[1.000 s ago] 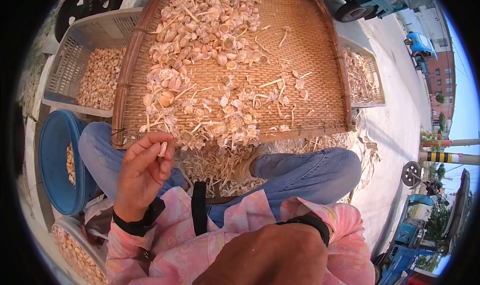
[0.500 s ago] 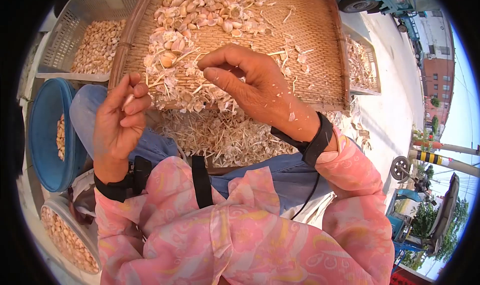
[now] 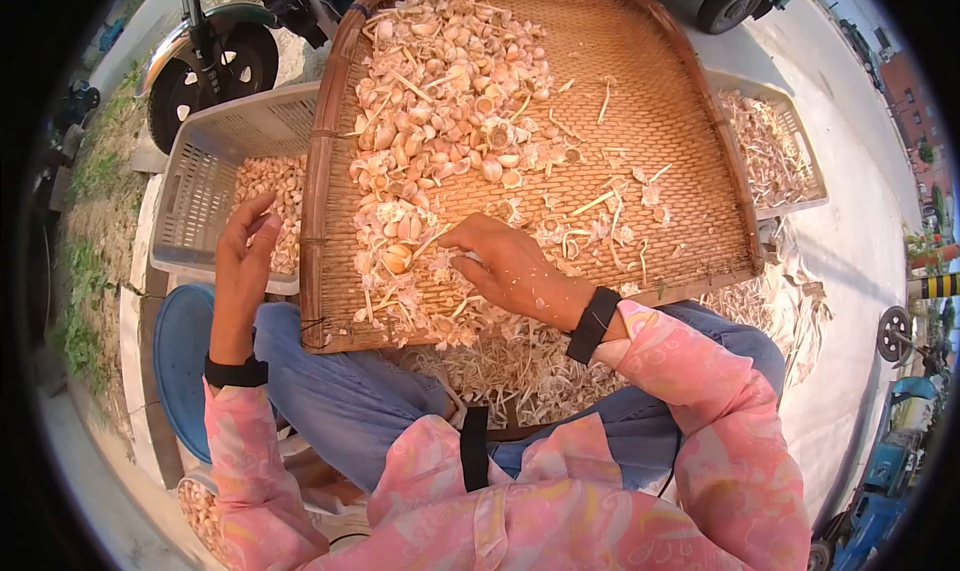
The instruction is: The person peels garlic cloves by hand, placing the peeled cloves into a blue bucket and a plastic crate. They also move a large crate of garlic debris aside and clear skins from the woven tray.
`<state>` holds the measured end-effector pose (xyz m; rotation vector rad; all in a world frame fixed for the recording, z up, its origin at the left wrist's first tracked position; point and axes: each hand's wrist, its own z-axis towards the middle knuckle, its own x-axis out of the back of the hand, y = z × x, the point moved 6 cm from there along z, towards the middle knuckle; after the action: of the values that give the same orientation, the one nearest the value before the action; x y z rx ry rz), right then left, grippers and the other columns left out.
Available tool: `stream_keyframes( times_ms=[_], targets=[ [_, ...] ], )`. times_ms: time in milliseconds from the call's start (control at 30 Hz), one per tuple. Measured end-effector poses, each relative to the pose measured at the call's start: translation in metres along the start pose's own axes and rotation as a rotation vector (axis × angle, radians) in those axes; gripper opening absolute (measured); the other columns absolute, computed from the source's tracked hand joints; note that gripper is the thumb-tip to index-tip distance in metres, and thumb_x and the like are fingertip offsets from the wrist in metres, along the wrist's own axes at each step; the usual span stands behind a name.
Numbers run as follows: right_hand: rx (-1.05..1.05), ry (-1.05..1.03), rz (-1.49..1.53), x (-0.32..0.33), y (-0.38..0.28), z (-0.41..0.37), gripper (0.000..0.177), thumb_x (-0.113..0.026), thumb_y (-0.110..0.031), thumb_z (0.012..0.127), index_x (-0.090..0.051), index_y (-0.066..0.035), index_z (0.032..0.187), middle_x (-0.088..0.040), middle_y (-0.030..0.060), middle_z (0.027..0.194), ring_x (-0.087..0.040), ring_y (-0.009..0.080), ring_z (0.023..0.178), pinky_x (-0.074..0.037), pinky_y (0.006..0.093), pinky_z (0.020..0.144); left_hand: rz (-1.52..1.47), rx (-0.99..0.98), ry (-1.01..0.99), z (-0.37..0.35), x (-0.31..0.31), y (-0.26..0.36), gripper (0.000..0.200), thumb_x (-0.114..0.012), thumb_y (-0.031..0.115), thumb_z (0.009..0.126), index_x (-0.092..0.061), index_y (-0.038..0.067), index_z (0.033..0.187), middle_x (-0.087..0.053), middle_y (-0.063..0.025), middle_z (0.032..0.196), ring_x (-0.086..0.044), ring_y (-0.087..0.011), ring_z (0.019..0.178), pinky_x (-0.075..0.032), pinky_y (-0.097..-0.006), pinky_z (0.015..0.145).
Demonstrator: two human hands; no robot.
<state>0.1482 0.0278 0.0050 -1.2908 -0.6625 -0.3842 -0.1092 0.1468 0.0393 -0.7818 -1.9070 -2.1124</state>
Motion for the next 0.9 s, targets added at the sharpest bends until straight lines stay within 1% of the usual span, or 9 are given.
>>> stream_keyframes(
  times_ms=[33,100,167,367,467,667,767,800,900],
  targets=[
    [0.076,0.072,-0.093,-0.001,0.002,0.016,0.025,-0.059,-0.012,0.081,-0.057,-0.006,0.105,-0.054,0.0123,0.111,-0.054,0.0295,0.098,-0.045,0.0386,0.080,-0.058,-0.022,-0.162,-0.010,-0.029,0.019,0.039,-0.057,0.017,0.086,-0.050,0.000,0.120,-0.052,-0.0157,0.117,-0.049,-0.0292,0.109,-0.039,-0.0354,0.092],
    [0.219,0.012,-0.272,-0.019,0.005,0.049,0.031,-0.060,-0.014,0.081,-0.056,-0.007,0.111,-0.047,0.0140,0.122,-0.048,0.0327,0.108,-0.040,0.0415,0.090,0.316,-0.283,-0.278,-0.026,-0.078,0.042,0.041,-0.060,0.015,0.082,-0.050,-0.002,0.118,-0.050,-0.0208,0.117,-0.048,-0.0340,0.108,-0.037,-0.0382,0.093],
    [0.280,-0.094,-0.367,-0.028,0.009,0.055,0.036,-0.061,-0.016,0.081,-0.055,-0.008,0.115,-0.040,0.0150,0.131,-0.043,0.0345,0.115,-0.036,0.0429,0.096,0.510,-0.240,-0.331,-0.040,-0.115,0.031,0.042,-0.062,0.012,0.078,-0.052,-0.002,0.116,-0.048,-0.0238,0.118,-0.046,-0.0375,0.109,-0.038,-0.0387,0.093],
    [0.197,-0.237,-0.396,0.005,0.026,0.010,0.037,-0.061,-0.019,0.080,-0.055,-0.014,0.116,-0.034,0.0185,0.136,-0.040,0.0336,0.120,-0.037,0.0418,0.097,0.516,-0.387,-0.181,-0.051,-0.120,0.039,0.037,-0.062,0.009,0.076,-0.056,-0.001,0.111,-0.051,-0.0224,0.112,-0.049,-0.0376,0.103,-0.041,-0.0389,0.087],
    [0.084,-0.094,-0.234,0.021,0.032,0.002,0.034,-0.061,-0.013,0.080,-0.056,-0.011,0.113,-0.043,0.0193,0.124,-0.051,0.0347,0.104,-0.044,0.0397,0.085,0.313,-0.299,-0.177,-0.019,-0.120,0.051,0.030,-0.060,0.006,0.075,-0.059,0.000,0.105,-0.055,-0.0223,0.097,-0.055,-0.0368,0.090,-0.045,-0.0398,0.078],
    [-0.032,-0.021,-0.110,0.035,0.036,-0.001,0.017,-0.059,-0.007,0.078,-0.057,-0.004,0.096,-0.054,0.0153,0.096,-0.055,0.0332,0.088,-0.045,0.0390,0.073,0.588,-0.579,-0.380,0.019,-0.212,0.051,0.019,-0.057,-0.003,0.069,-0.059,-0.001,0.087,-0.057,-0.0206,0.087,-0.056,-0.0372,0.081,-0.046,-0.0423,0.071],
    [-0.113,0.071,0.001,0.046,0.033,-0.015,0.015,-0.059,-0.006,0.079,-0.058,-0.002,0.093,-0.057,0.0144,0.087,-0.058,0.0285,0.079,-0.046,0.0358,0.069,0.505,-0.476,-0.354,0.025,-0.209,0.044,0.020,-0.056,-0.006,0.065,-0.058,-0.001,0.084,-0.057,-0.0227,0.086,-0.056,-0.0386,0.076,-0.046,-0.0430,0.069],
    [-0.193,0.119,0.109,0.047,0.037,-0.018,0.016,-0.059,-0.005,0.079,-0.058,-0.001,0.094,-0.058,0.0143,0.087,-0.058,0.0270,0.077,-0.046,0.0348,0.068,0.395,-0.416,-0.386,0.028,-0.205,0.037,0.017,-0.056,-0.004,0.071,-0.058,-0.002,0.088,-0.060,-0.0197,0.085,-0.061,-0.0319,0.073,-0.050,-0.0375,0.066],
    [-0.282,0.171,0.195,0.046,0.047,-0.017,0.015,-0.059,-0.005,0.080,-0.058,-0.001,0.094,-0.059,0.0116,0.086,-0.059,0.0196,0.073,-0.047,0.0302,0.064,-0.605,0.377,-0.447,0.007,-0.182,0.035,0.018,-0.056,-0.001,0.081,-0.057,-0.005,0.098,-0.063,-0.0142,0.088,-0.064,-0.0222,0.075,-0.053,-0.0275,0.067]
  ],
)
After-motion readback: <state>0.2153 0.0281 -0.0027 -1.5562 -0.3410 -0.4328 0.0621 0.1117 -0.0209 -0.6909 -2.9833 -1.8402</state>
